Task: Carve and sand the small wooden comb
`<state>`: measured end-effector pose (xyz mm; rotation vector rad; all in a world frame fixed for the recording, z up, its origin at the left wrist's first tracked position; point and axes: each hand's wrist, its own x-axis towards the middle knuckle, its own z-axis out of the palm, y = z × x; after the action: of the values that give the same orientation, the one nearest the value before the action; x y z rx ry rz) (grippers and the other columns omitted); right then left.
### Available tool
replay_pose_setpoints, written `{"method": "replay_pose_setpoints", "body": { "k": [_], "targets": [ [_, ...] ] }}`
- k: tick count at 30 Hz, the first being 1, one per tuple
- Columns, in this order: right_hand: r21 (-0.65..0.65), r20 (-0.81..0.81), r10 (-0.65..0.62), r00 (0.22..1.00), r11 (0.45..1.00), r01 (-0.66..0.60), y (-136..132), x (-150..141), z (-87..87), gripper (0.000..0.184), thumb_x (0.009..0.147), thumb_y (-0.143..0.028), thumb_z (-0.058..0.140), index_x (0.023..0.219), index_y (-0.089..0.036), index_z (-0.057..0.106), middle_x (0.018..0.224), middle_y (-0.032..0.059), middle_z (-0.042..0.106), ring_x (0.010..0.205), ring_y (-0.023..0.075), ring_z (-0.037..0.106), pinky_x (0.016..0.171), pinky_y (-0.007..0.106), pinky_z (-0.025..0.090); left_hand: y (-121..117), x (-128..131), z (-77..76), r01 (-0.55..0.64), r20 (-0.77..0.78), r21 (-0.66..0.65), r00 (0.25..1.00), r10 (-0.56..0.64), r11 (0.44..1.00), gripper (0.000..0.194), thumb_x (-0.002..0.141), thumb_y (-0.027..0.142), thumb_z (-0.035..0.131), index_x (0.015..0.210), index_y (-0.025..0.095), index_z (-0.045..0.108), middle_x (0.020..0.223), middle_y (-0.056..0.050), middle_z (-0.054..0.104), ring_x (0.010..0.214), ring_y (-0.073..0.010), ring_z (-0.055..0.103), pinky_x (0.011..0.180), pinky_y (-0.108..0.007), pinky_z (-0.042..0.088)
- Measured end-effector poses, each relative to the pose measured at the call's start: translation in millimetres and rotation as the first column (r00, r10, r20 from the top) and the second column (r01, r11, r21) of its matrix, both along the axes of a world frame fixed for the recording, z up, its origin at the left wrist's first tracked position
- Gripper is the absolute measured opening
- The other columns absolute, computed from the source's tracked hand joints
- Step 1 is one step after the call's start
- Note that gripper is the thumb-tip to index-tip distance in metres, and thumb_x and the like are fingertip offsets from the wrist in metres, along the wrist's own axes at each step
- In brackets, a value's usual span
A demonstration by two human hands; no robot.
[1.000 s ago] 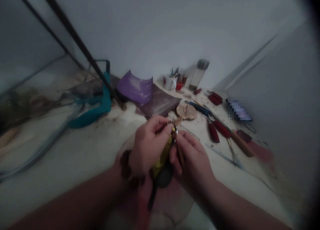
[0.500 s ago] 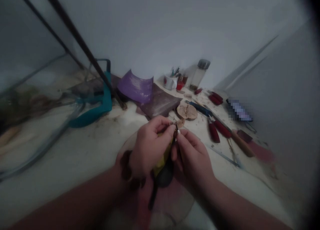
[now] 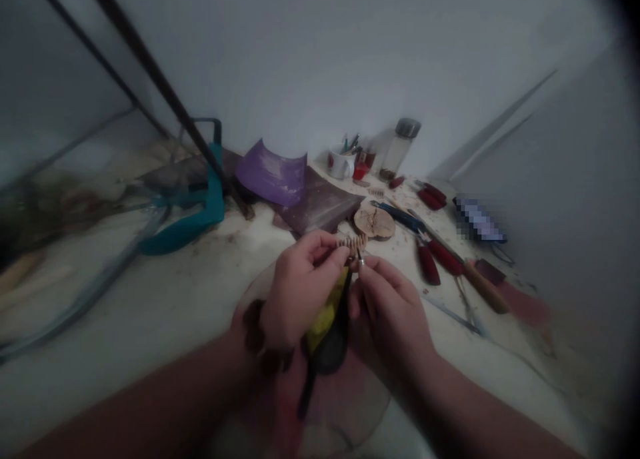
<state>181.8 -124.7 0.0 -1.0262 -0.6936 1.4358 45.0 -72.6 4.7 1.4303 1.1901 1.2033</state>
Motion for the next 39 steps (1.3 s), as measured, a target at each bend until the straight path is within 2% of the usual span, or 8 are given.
{"method": "replay_pose_setpoints", "body": {
  "k": [5,13,20,25,27,32,35,39],
  "targets": [
    [-0.021,-0.032,0.039,0.999,0.999,-0.040,1.6,-2.5,-8.1,0.028,0.100,-0.044,0.079,0.088,-0.020,0.072,0.055,-0.0020,0.061,0.048,0.0096,0.046,0.047,0.020,0.032,0.0,-1.5,-3.0,-0.027,0.005,-0.014,1.000,0.027,1.000,0.012,0.101,0.037,0.078,0.105,0.026,0.075,0.099,-0.002,0.082,0.093,-0.0201,0.078,0.082,-0.029,0.060],
    [-0.042,-0.075,0.061,0.995,0.997,-0.064,-0.5,-3.9,-2.9,0.033,0.099,-0.043,0.079,0.078,-0.021,0.065,0.051,-0.0026,0.058,0.044,0.0095,0.039,0.045,0.023,0.021,1.3,-1.0,-2.0,0.002,0.052,0.006,0.999,-0.003,1.000,0.009,0.101,0.034,0.076,0.104,0.025,0.076,0.096,0.000,0.082,0.089,-0.0184,0.079,0.080,-0.028,0.060],
    [-0.039,-0.064,0.063,0.996,0.997,-0.066,-0.1,-3.1,-4.2,0.028,0.100,-0.044,0.076,0.084,-0.023,0.068,0.052,-0.0030,0.060,0.043,0.0102,0.037,0.044,0.025,0.018,0.6,-0.6,-2.6,0.014,0.034,0.034,0.999,-0.015,0.999,0.008,0.102,0.032,0.075,0.106,0.025,0.077,0.093,0.000,0.082,0.087,-0.0184,0.079,0.081,-0.028,0.061],
    [0.004,-0.069,0.096,0.993,0.995,-0.096,1.6,-0.3,-5.6,0.033,0.099,-0.050,0.077,0.084,-0.022,0.068,0.054,-0.0032,0.061,0.041,0.0092,0.036,0.042,0.025,0.016,1.2,-1.1,-4.0,0.011,-0.002,0.047,1.000,-0.011,0.999,0.009,0.102,0.032,0.074,0.106,0.025,0.078,0.093,0.000,0.082,0.087,-0.0188,0.079,0.082,-0.029,0.061],
    [0.006,-0.059,0.088,0.994,0.996,-0.088,2.1,0.1,-8.0,0.033,0.100,-0.049,0.077,0.083,-0.021,0.068,0.054,-0.0035,0.060,0.042,0.0092,0.037,0.043,0.025,0.018,1.2,-0.6,-2.9,0.017,-0.002,0.034,1.000,-0.017,0.999,0.008,0.102,0.031,0.074,0.105,0.025,0.078,0.093,0.000,0.082,0.087,-0.0188,0.079,0.081,-0.028,0.061],
    [0.035,-0.065,0.049,0.997,0.998,-0.047,2.4,0.2,-16.4,0.039,0.103,-0.049,0.078,0.078,-0.020,0.067,0.058,-0.0023,0.059,0.054,0.0110,0.048,0.053,0.024,0.035,-3.0,2.5,3.3,0.067,0.014,0.005,0.998,-0.067,0.998,0.005,0.100,0.028,0.075,0.100,0.024,0.077,0.095,-0.001,0.083,0.091,-0.0207,0.079,0.082,-0.030,0.061],
    [0.039,-0.017,0.009,1.000,0.999,-0.008,1.1,-0.3,-11.8,0.039,0.101,-0.050,0.080,0.079,-0.020,0.068,0.059,-0.0025,0.060,0.053,0.0103,0.046,0.052,0.023,0.035,-4.0,3.3,3.8,0.088,0.057,-0.032,0.995,-0.086,0.996,0.007,0.099,0.030,0.076,0.100,0.023,0.076,0.097,-0.002,0.083,0.094,-0.0215,0.079,0.083,-0.031,0.061],
    [0.062,0.122,-0.106,0.987,0.993,0.099,-1.5,-0.3,7.7,0.032,0.097,-0.049,0.079,0.083,-0.021,0.071,0.052,-0.0035,0.056,0.048,0.0111,0.042,0.047,0.024,0.030,1.4,1.6,-1.6,0.062,0.111,-0.058,0.992,-0.055,0.996,0.009,0.101,0.033,0.077,0.102,0.024,0.076,0.098,-0.001,0.083,0.095,-0.0203,0.079,0.086,-0.030,0.060]
  ]
}}
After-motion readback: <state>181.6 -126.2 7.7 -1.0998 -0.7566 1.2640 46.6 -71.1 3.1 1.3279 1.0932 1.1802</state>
